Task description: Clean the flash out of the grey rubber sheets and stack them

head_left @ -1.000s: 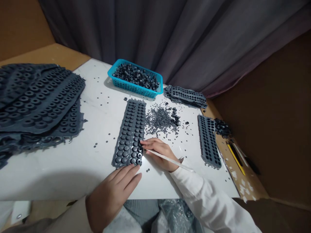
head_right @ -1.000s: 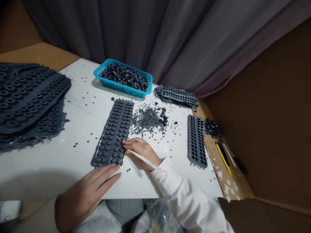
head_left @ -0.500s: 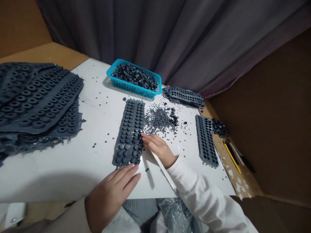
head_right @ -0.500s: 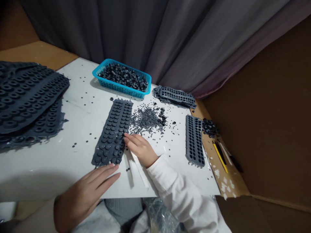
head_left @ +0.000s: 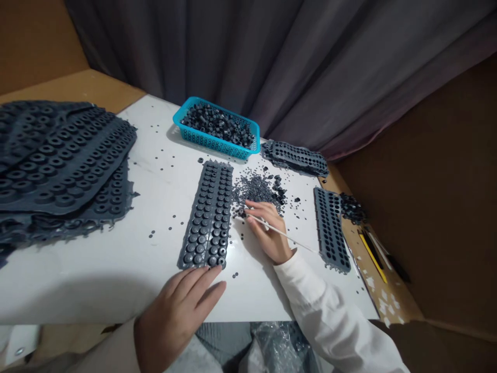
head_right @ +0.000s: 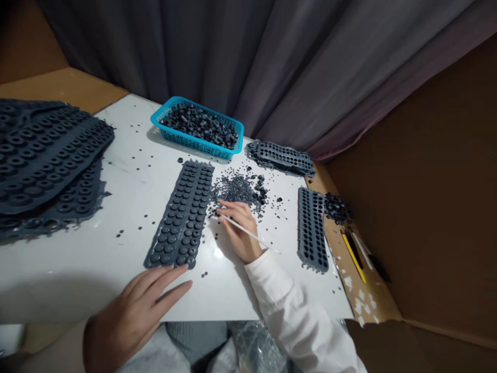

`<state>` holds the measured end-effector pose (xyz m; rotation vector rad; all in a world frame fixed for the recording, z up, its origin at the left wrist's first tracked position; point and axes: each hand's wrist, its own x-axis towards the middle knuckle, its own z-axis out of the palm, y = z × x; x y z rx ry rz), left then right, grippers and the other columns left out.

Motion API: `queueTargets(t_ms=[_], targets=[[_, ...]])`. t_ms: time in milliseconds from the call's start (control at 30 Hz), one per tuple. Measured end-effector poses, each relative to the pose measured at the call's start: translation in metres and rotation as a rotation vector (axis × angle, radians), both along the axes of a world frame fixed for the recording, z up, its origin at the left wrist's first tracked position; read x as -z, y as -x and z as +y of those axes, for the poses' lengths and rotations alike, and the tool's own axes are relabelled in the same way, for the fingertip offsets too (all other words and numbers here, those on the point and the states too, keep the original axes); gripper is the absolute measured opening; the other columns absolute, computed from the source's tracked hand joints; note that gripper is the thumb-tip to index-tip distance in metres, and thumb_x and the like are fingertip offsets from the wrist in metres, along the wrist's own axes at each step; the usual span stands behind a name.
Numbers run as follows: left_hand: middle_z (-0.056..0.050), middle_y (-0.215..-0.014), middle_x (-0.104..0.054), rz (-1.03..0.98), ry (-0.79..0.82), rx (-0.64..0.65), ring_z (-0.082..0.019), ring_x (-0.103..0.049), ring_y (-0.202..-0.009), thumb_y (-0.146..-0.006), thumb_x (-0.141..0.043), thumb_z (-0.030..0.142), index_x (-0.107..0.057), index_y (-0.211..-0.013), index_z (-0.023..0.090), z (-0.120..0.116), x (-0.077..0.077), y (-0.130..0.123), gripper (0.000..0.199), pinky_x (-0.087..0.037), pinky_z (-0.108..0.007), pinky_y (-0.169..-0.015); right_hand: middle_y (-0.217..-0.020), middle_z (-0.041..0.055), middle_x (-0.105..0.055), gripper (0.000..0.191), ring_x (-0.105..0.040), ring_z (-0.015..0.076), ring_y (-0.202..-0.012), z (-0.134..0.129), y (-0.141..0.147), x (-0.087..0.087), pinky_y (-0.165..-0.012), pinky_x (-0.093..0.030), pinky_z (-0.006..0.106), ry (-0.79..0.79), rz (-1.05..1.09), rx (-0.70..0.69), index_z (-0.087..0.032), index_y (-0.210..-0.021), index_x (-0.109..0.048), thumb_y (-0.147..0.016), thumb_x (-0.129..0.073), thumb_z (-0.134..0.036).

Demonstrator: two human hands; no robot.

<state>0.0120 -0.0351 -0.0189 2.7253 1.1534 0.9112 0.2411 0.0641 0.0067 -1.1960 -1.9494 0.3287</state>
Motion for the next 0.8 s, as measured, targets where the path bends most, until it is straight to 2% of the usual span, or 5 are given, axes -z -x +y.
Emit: queueTargets(t_ms=[67,167,300,600,800], targets=[[-0.003,-0.117,-0.061,-0.010,0.048,-0.037,-0.019,-0.052,-0.104,-0.089,-0.029,0.005,-0.060,-0.113,0.025,-0.003,0.005,-0.001,0.044,-0.041,-0.034,-0.093,-0.100,0.0087,-0.069,0.014,-0.062,0.0204,-0.095,-0.007,0.006,0.000,-0.086,-0.049,0.042,0.055,0.049,-0.108,-0.021,-0.095,-0.067,-0.087,-0.056,-0.023],[-0.006,-0.121,-0.058,0.080,0.173,-0.005,-0.022,-0.050,-0.108,-0.083,-0.034,0.006,-0.052,-0.124,0.021,-0.006,0.010,-0.001,0.048,-0.041,-0.037,-0.093,-0.092,0.0093,-0.068,0.015,-0.064,0.0187,-0.086,-0.013,0.013,0.002,-0.078,-0.052,0.037,0.074,0.067,-0.239,-0.020,-0.096,-0.068,-0.087,-0.056,-0.024],[-0.007,-0.126,-0.055,0.159,0.233,0.039,-0.023,-0.048,-0.111,-0.074,-0.037,0.006,-0.046,-0.129,0.016,-0.006,0.011,0.001,0.057,-0.040,-0.038,-0.096,-0.103,0.0112,-0.069,0.015,-0.063,0.0190,-0.096,-0.011,0.015,0.010,-0.084,-0.052,0.038,0.024,0.033,-0.327,-0.020,-0.098,-0.065,-0.087,-0.055,-0.021],[-0.008,-0.114,-0.064,0.235,0.208,-0.019,-0.022,-0.057,-0.097,-0.081,-0.033,0.011,-0.052,-0.126,0.015,-0.001,-0.004,-0.004,0.049,-0.049,-0.037,-0.085,-0.104,0.0130,-0.069,0.016,-0.061,0.0190,-0.107,-0.009,0.013,0.013,-0.088,-0.054,0.037,0.015,-0.039,-0.383,-0.017,-0.102,-0.060,-0.089,-0.051,-0.017],[-0.007,-0.110,-0.066,0.261,0.159,0.007,-0.022,-0.059,-0.094,-0.077,-0.037,0.010,-0.055,-0.124,0.014,0.003,-0.011,-0.003,0.051,-0.050,-0.035,-0.081,-0.105,0.0134,-0.068,0.015,-0.062,0.0196,-0.105,-0.010,0.013,0.011,-0.086,-0.055,0.038,0.026,0.010,-0.365,-0.017,-0.100,-0.060,-0.088,-0.052,-0.016]])
